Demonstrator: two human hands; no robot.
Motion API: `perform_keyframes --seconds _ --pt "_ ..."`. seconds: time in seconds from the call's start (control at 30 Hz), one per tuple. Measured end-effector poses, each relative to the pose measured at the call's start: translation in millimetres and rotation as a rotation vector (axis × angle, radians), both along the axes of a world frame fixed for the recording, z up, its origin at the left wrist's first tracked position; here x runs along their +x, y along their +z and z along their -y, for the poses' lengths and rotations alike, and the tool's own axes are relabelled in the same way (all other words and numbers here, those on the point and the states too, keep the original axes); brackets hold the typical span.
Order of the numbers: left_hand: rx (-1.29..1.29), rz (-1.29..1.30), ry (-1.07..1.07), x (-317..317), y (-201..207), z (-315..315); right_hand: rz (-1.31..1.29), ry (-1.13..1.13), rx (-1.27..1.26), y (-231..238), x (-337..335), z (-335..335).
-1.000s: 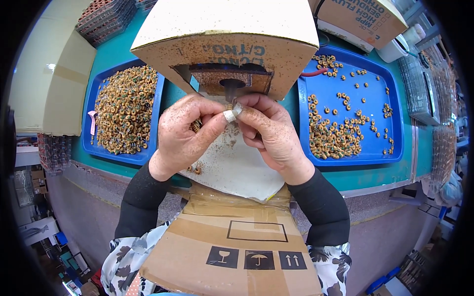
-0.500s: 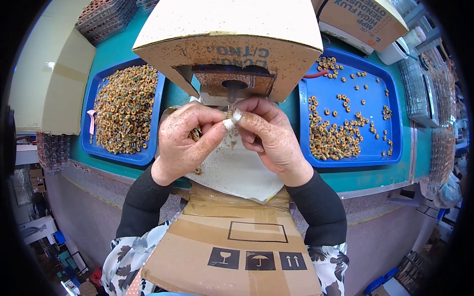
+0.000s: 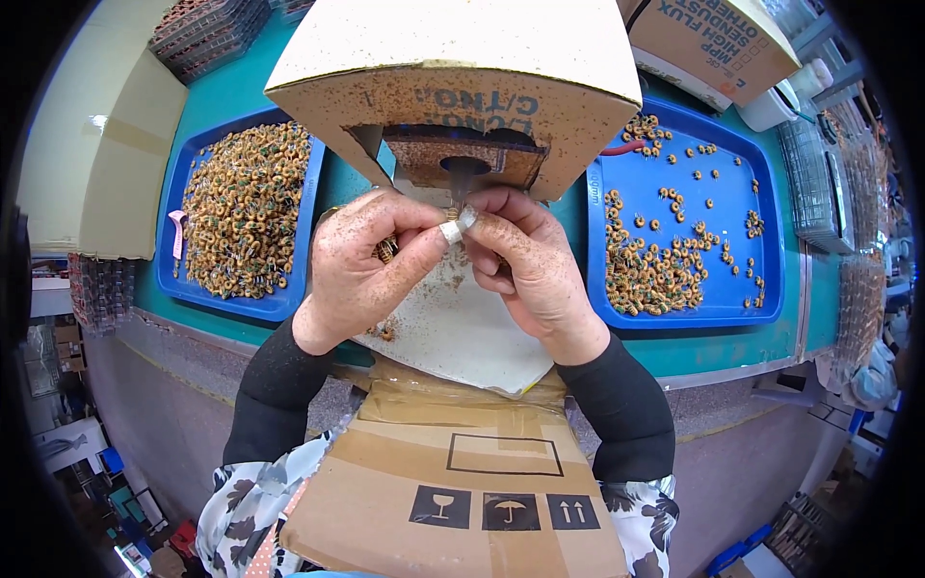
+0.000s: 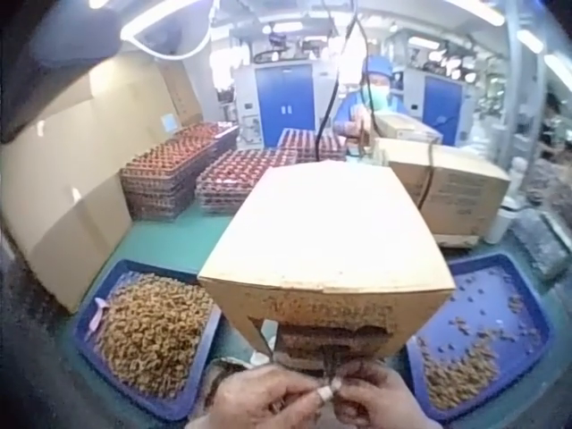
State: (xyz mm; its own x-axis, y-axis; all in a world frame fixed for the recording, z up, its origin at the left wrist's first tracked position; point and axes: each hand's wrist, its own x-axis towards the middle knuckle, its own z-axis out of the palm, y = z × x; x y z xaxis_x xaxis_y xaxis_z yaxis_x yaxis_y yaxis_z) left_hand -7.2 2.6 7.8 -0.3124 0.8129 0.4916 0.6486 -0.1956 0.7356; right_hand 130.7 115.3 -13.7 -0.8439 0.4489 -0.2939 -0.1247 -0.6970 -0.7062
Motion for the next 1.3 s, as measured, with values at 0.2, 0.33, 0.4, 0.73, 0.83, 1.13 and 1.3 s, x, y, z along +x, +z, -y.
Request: perform_keyframes --seconds 0.2,0.33,0.4,0.73,0.83,1.13,1.3 --pt "-0.024 0.029 0.003 0.0 2.6 -2.1 -0.007 -0.017 -0.016 -0.9 -0.3 0.7" --pt "-0.025 0.070 0.023 2.1 1.3 -1.9 -0.004 -0.043 -0.010 2.0 -2.5 2.6" --pt "-0.028 0.081 0.030 2.8 1.1 -1.4 0.000 -0.042 -0.005 2.6 -3.0 2.7" --pt "-0.059 0.097 0.041 5.0 -2.1 6.8 0.044 0.001 0.137 -2.4 2.7 5.4" --pt "-0.116 0.147 0.068 6.4 -4.6 6.4 0.039 -0.002 0.155 -3.4 2.1 7.8" --pt "-0.238 1.330 -0.298 -8.6 -22.3 17.2 -0.062 0.052 -0.468 -9.1 -1.1 1.8" --pt "-0.318 1.087 -0.330 7.5 -29.8 17.7 -0.136 0.020 -0.551 -23.8 -0.8 1.6"
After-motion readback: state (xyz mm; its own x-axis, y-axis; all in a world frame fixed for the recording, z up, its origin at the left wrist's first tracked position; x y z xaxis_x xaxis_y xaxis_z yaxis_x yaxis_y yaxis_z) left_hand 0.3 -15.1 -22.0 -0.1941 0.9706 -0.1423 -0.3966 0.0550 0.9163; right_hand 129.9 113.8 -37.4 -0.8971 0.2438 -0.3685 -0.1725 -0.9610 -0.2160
